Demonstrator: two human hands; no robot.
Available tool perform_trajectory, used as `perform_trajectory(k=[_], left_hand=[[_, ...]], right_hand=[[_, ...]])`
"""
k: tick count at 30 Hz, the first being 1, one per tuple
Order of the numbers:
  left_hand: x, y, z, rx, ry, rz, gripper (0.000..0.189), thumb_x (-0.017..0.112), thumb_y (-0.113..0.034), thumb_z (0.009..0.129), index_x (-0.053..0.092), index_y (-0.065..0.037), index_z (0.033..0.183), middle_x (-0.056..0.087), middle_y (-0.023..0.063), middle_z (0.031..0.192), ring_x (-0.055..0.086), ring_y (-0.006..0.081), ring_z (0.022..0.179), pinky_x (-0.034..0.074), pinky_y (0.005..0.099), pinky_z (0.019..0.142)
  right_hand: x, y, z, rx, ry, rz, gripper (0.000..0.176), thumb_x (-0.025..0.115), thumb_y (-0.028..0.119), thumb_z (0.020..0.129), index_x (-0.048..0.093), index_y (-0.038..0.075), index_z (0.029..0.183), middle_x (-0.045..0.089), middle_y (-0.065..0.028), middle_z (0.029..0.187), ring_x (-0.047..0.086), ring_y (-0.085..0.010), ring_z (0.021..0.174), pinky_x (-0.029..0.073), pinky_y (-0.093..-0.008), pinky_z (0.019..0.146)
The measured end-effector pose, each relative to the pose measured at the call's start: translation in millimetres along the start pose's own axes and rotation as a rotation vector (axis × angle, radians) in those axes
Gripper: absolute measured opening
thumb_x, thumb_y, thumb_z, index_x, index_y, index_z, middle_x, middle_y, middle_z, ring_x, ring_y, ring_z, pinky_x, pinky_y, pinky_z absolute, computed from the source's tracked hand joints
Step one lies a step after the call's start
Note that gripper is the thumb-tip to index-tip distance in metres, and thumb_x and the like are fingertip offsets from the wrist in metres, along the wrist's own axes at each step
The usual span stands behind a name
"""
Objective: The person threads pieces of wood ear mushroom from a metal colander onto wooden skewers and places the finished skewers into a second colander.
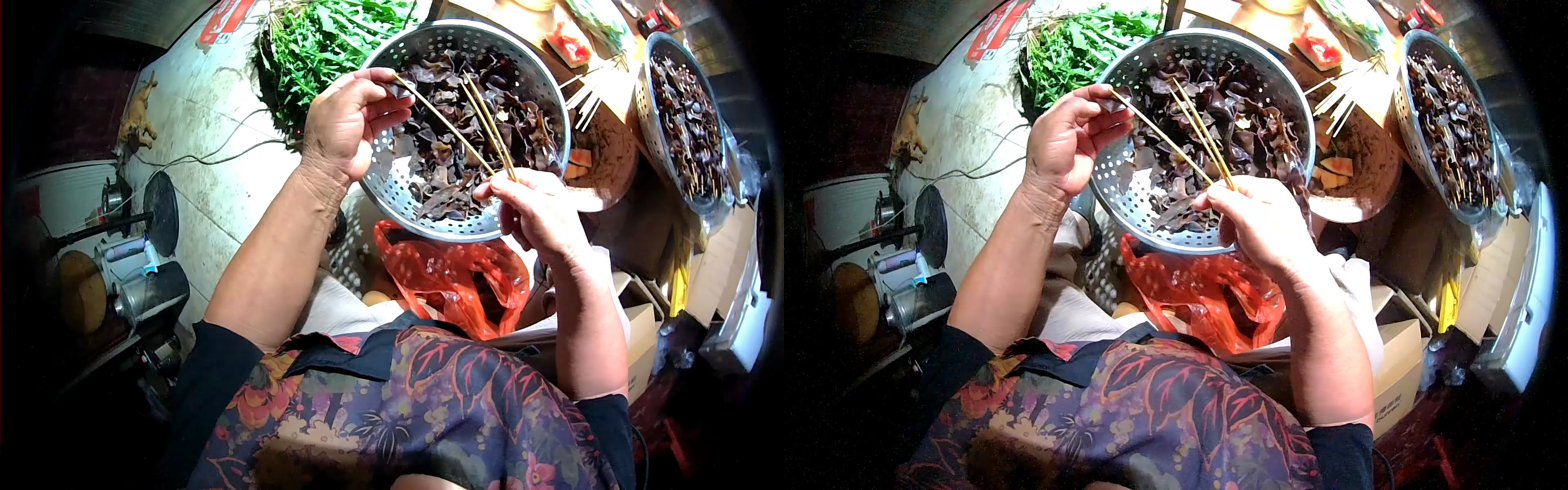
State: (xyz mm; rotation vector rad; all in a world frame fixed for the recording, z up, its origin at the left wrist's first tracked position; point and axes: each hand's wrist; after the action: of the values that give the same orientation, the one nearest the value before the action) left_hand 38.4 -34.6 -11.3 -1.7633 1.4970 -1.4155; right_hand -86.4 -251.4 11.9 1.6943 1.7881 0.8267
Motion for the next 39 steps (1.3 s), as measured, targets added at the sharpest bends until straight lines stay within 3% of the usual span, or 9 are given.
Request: perform_trajectory(k=[3, 5, 15, 17, 20, 23, 27, 32, 39], left_hand=[[0.1, -4.3, -1.1, -0.036, 0.033, -0.145, 0.016, 0.051, -0.002, 0.083, 0.056, -0.001, 0.097, 0.063, 0.0113, 0.087, 0.064, 0.0223, 0.077, 0.053, 0.0359, 0.077], [4.4, -4.0, -2.5, 0.034, -0.074, 0.016, 0.015, 0.055, -0.003, 0.083, 0.055, -0.001, 0.098, 0.062, 0.0111, 0.086, 0.063, 0.0213, 0.076, 0.055, 0.0338, 0.073], [-4.5, -12.8, -2.3, 0.187, -0.081, 0.338, 0.019, 0.06, 0.002, 0.079, 0.056, 0.0, 0.098, 0.061, 0.0071, 0.086, 0.06, 0.0141, 0.074, 0.053, 0.0263, 0.068], [-7.8, -10.6, 0.4, 0.374, -0.065, 0.652, 0.018, 0.059, 0.003, 0.078, 0.058, -0.001, 0.095, 0.062, 0.0043, 0.085, 0.059, 0.0107, 0.073, 0.051, 0.0238, 0.069], [-0.2, -10.6, -6.0, 0.482, -0.047, 0.85, 0.017, 0.059, 0.004, 0.076, 0.06, -0.003, 0.092, 0.063, 0.0017, 0.084, 0.059, 0.0077, 0.074, 0.049, 0.0218, 0.07], [0.7, -5.7, -7.6, 0.465, 0.063, 0.931, 0.018, 0.06, 0.005, 0.075, 0.06, -0.004, 0.091, 0.062, 0.0002, 0.082, 0.059, 0.0069, 0.074, 0.049, 0.0211, 0.071], [-0.5, -4.8, -7.0, 0.275, 0.169, 0.876, 0.017, 0.061, 0.007, 0.074, 0.061, -0.002, 0.088, 0.064, 0.003, 0.081, 0.06, 0.0085, 0.074, 0.05, 0.0222, 0.071], [10.0, -7.3, -11.3, -0.025, 0.079, 0.318, 0.013, 0.054, -0.005, 0.086, 0.062, -0.002, 0.096, 0.066, 0.0091, 0.086, 0.065, 0.0184, 0.078, 0.054, 0.0294, 0.07], [12.0, 6.3, -10.8, -0.036, -0.058, 0.203, 0.012, 0.055, -0.006, 0.085, 0.059, -0.005, 0.097, 0.065, 0.0083, 0.087, 0.065, 0.0185, 0.072, 0.056, 0.0333, 0.068]], right_hand=[[1.6, -0.4, 3.2, -0.015, -0.005, -0.029, 0.021, 0.056, 0.026, 0.081, 0.067, 0.008, 0.079, 0.053, -0.0003, 0.054, 0.047, -0.0071, 0.045, 0.035, -0.0217, 0.043], [2.9, 1.6, 3.3, -0.014, -0.001, -0.039, 0.021, 0.056, 0.025, 0.081, 0.067, 0.008, 0.078, 0.052, -0.0001, 0.054, 0.047, -0.007, 0.045, 0.035, -0.0217, 0.043], [8.7, 2.8, 1.9, -0.044, 0.043, 0.016, 0.02, 0.056, 0.024, 0.082, 0.066, 0.006, 0.079, 0.05, 0.0015, 0.054, 0.046, -0.0066, 0.045, 0.034, -0.0213, 0.043], [7.5, 1.7, 1.1, -0.064, 0.048, 0.006, 0.02, 0.057, 0.023, 0.082, 0.066, 0.006, 0.079, 0.05, 0.0018, 0.054, 0.045, -0.0064, 0.045, 0.034, -0.0212, 0.043], [4.6, -3.2, 0.4, -0.042, 0.058, -0.045, 0.02, 0.057, 0.022, 0.083, 0.066, 0.005, 0.078, 0.048, 0.0027, 0.052, 0.042, -0.0053, 0.045, 0.032, -0.0217, 0.042], [2.3, -8.0, -3.2, -0.039, 0.051, -0.038, 0.02, 0.057, 0.022, 0.083, 0.066, 0.005, 0.077, 0.048, 0.0028, 0.051, 0.041, -0.0052, 0.044, 0.032, -0.022, 0.042], [0.4, -15.0, -8.4, -0.059, 0.026, -0.009, 0.02, 0.056, 0.02, 0.083, 0.065, 0.003, 0.077, 0.047, 0.0021, 0.05, 0.04, -0.0052, 0.042, 0.031, -0.0215, 0.04], [-1.8, -15.8, -12.9, -0.062, -0.012, 0.008, 0.018, 0.056, 0.017, 0.084, 0.065, 0.003, 0.078, 0.046, 0.0031, 0.05, 0.038, -0.0041, 0.04, 0.03, -0.0204, 0.039], [1.6, -29.0, -18.2, -0.115, -0.012, 0.055, 0.02, 0.054, 0.019, 0.088, 0.065, 0.003, 0.081, 0.046, 0.0044, 0.05, 0.038, -0.0033, 0.041, 0.03, -0.0197, 0.039]])
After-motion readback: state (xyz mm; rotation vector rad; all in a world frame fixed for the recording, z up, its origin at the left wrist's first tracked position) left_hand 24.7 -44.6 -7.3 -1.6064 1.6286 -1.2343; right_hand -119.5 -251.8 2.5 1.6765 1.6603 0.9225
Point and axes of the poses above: each hand's wrist, its own z-axis towards the middle knuckle, its own x-axis out of the palm, y = z × x
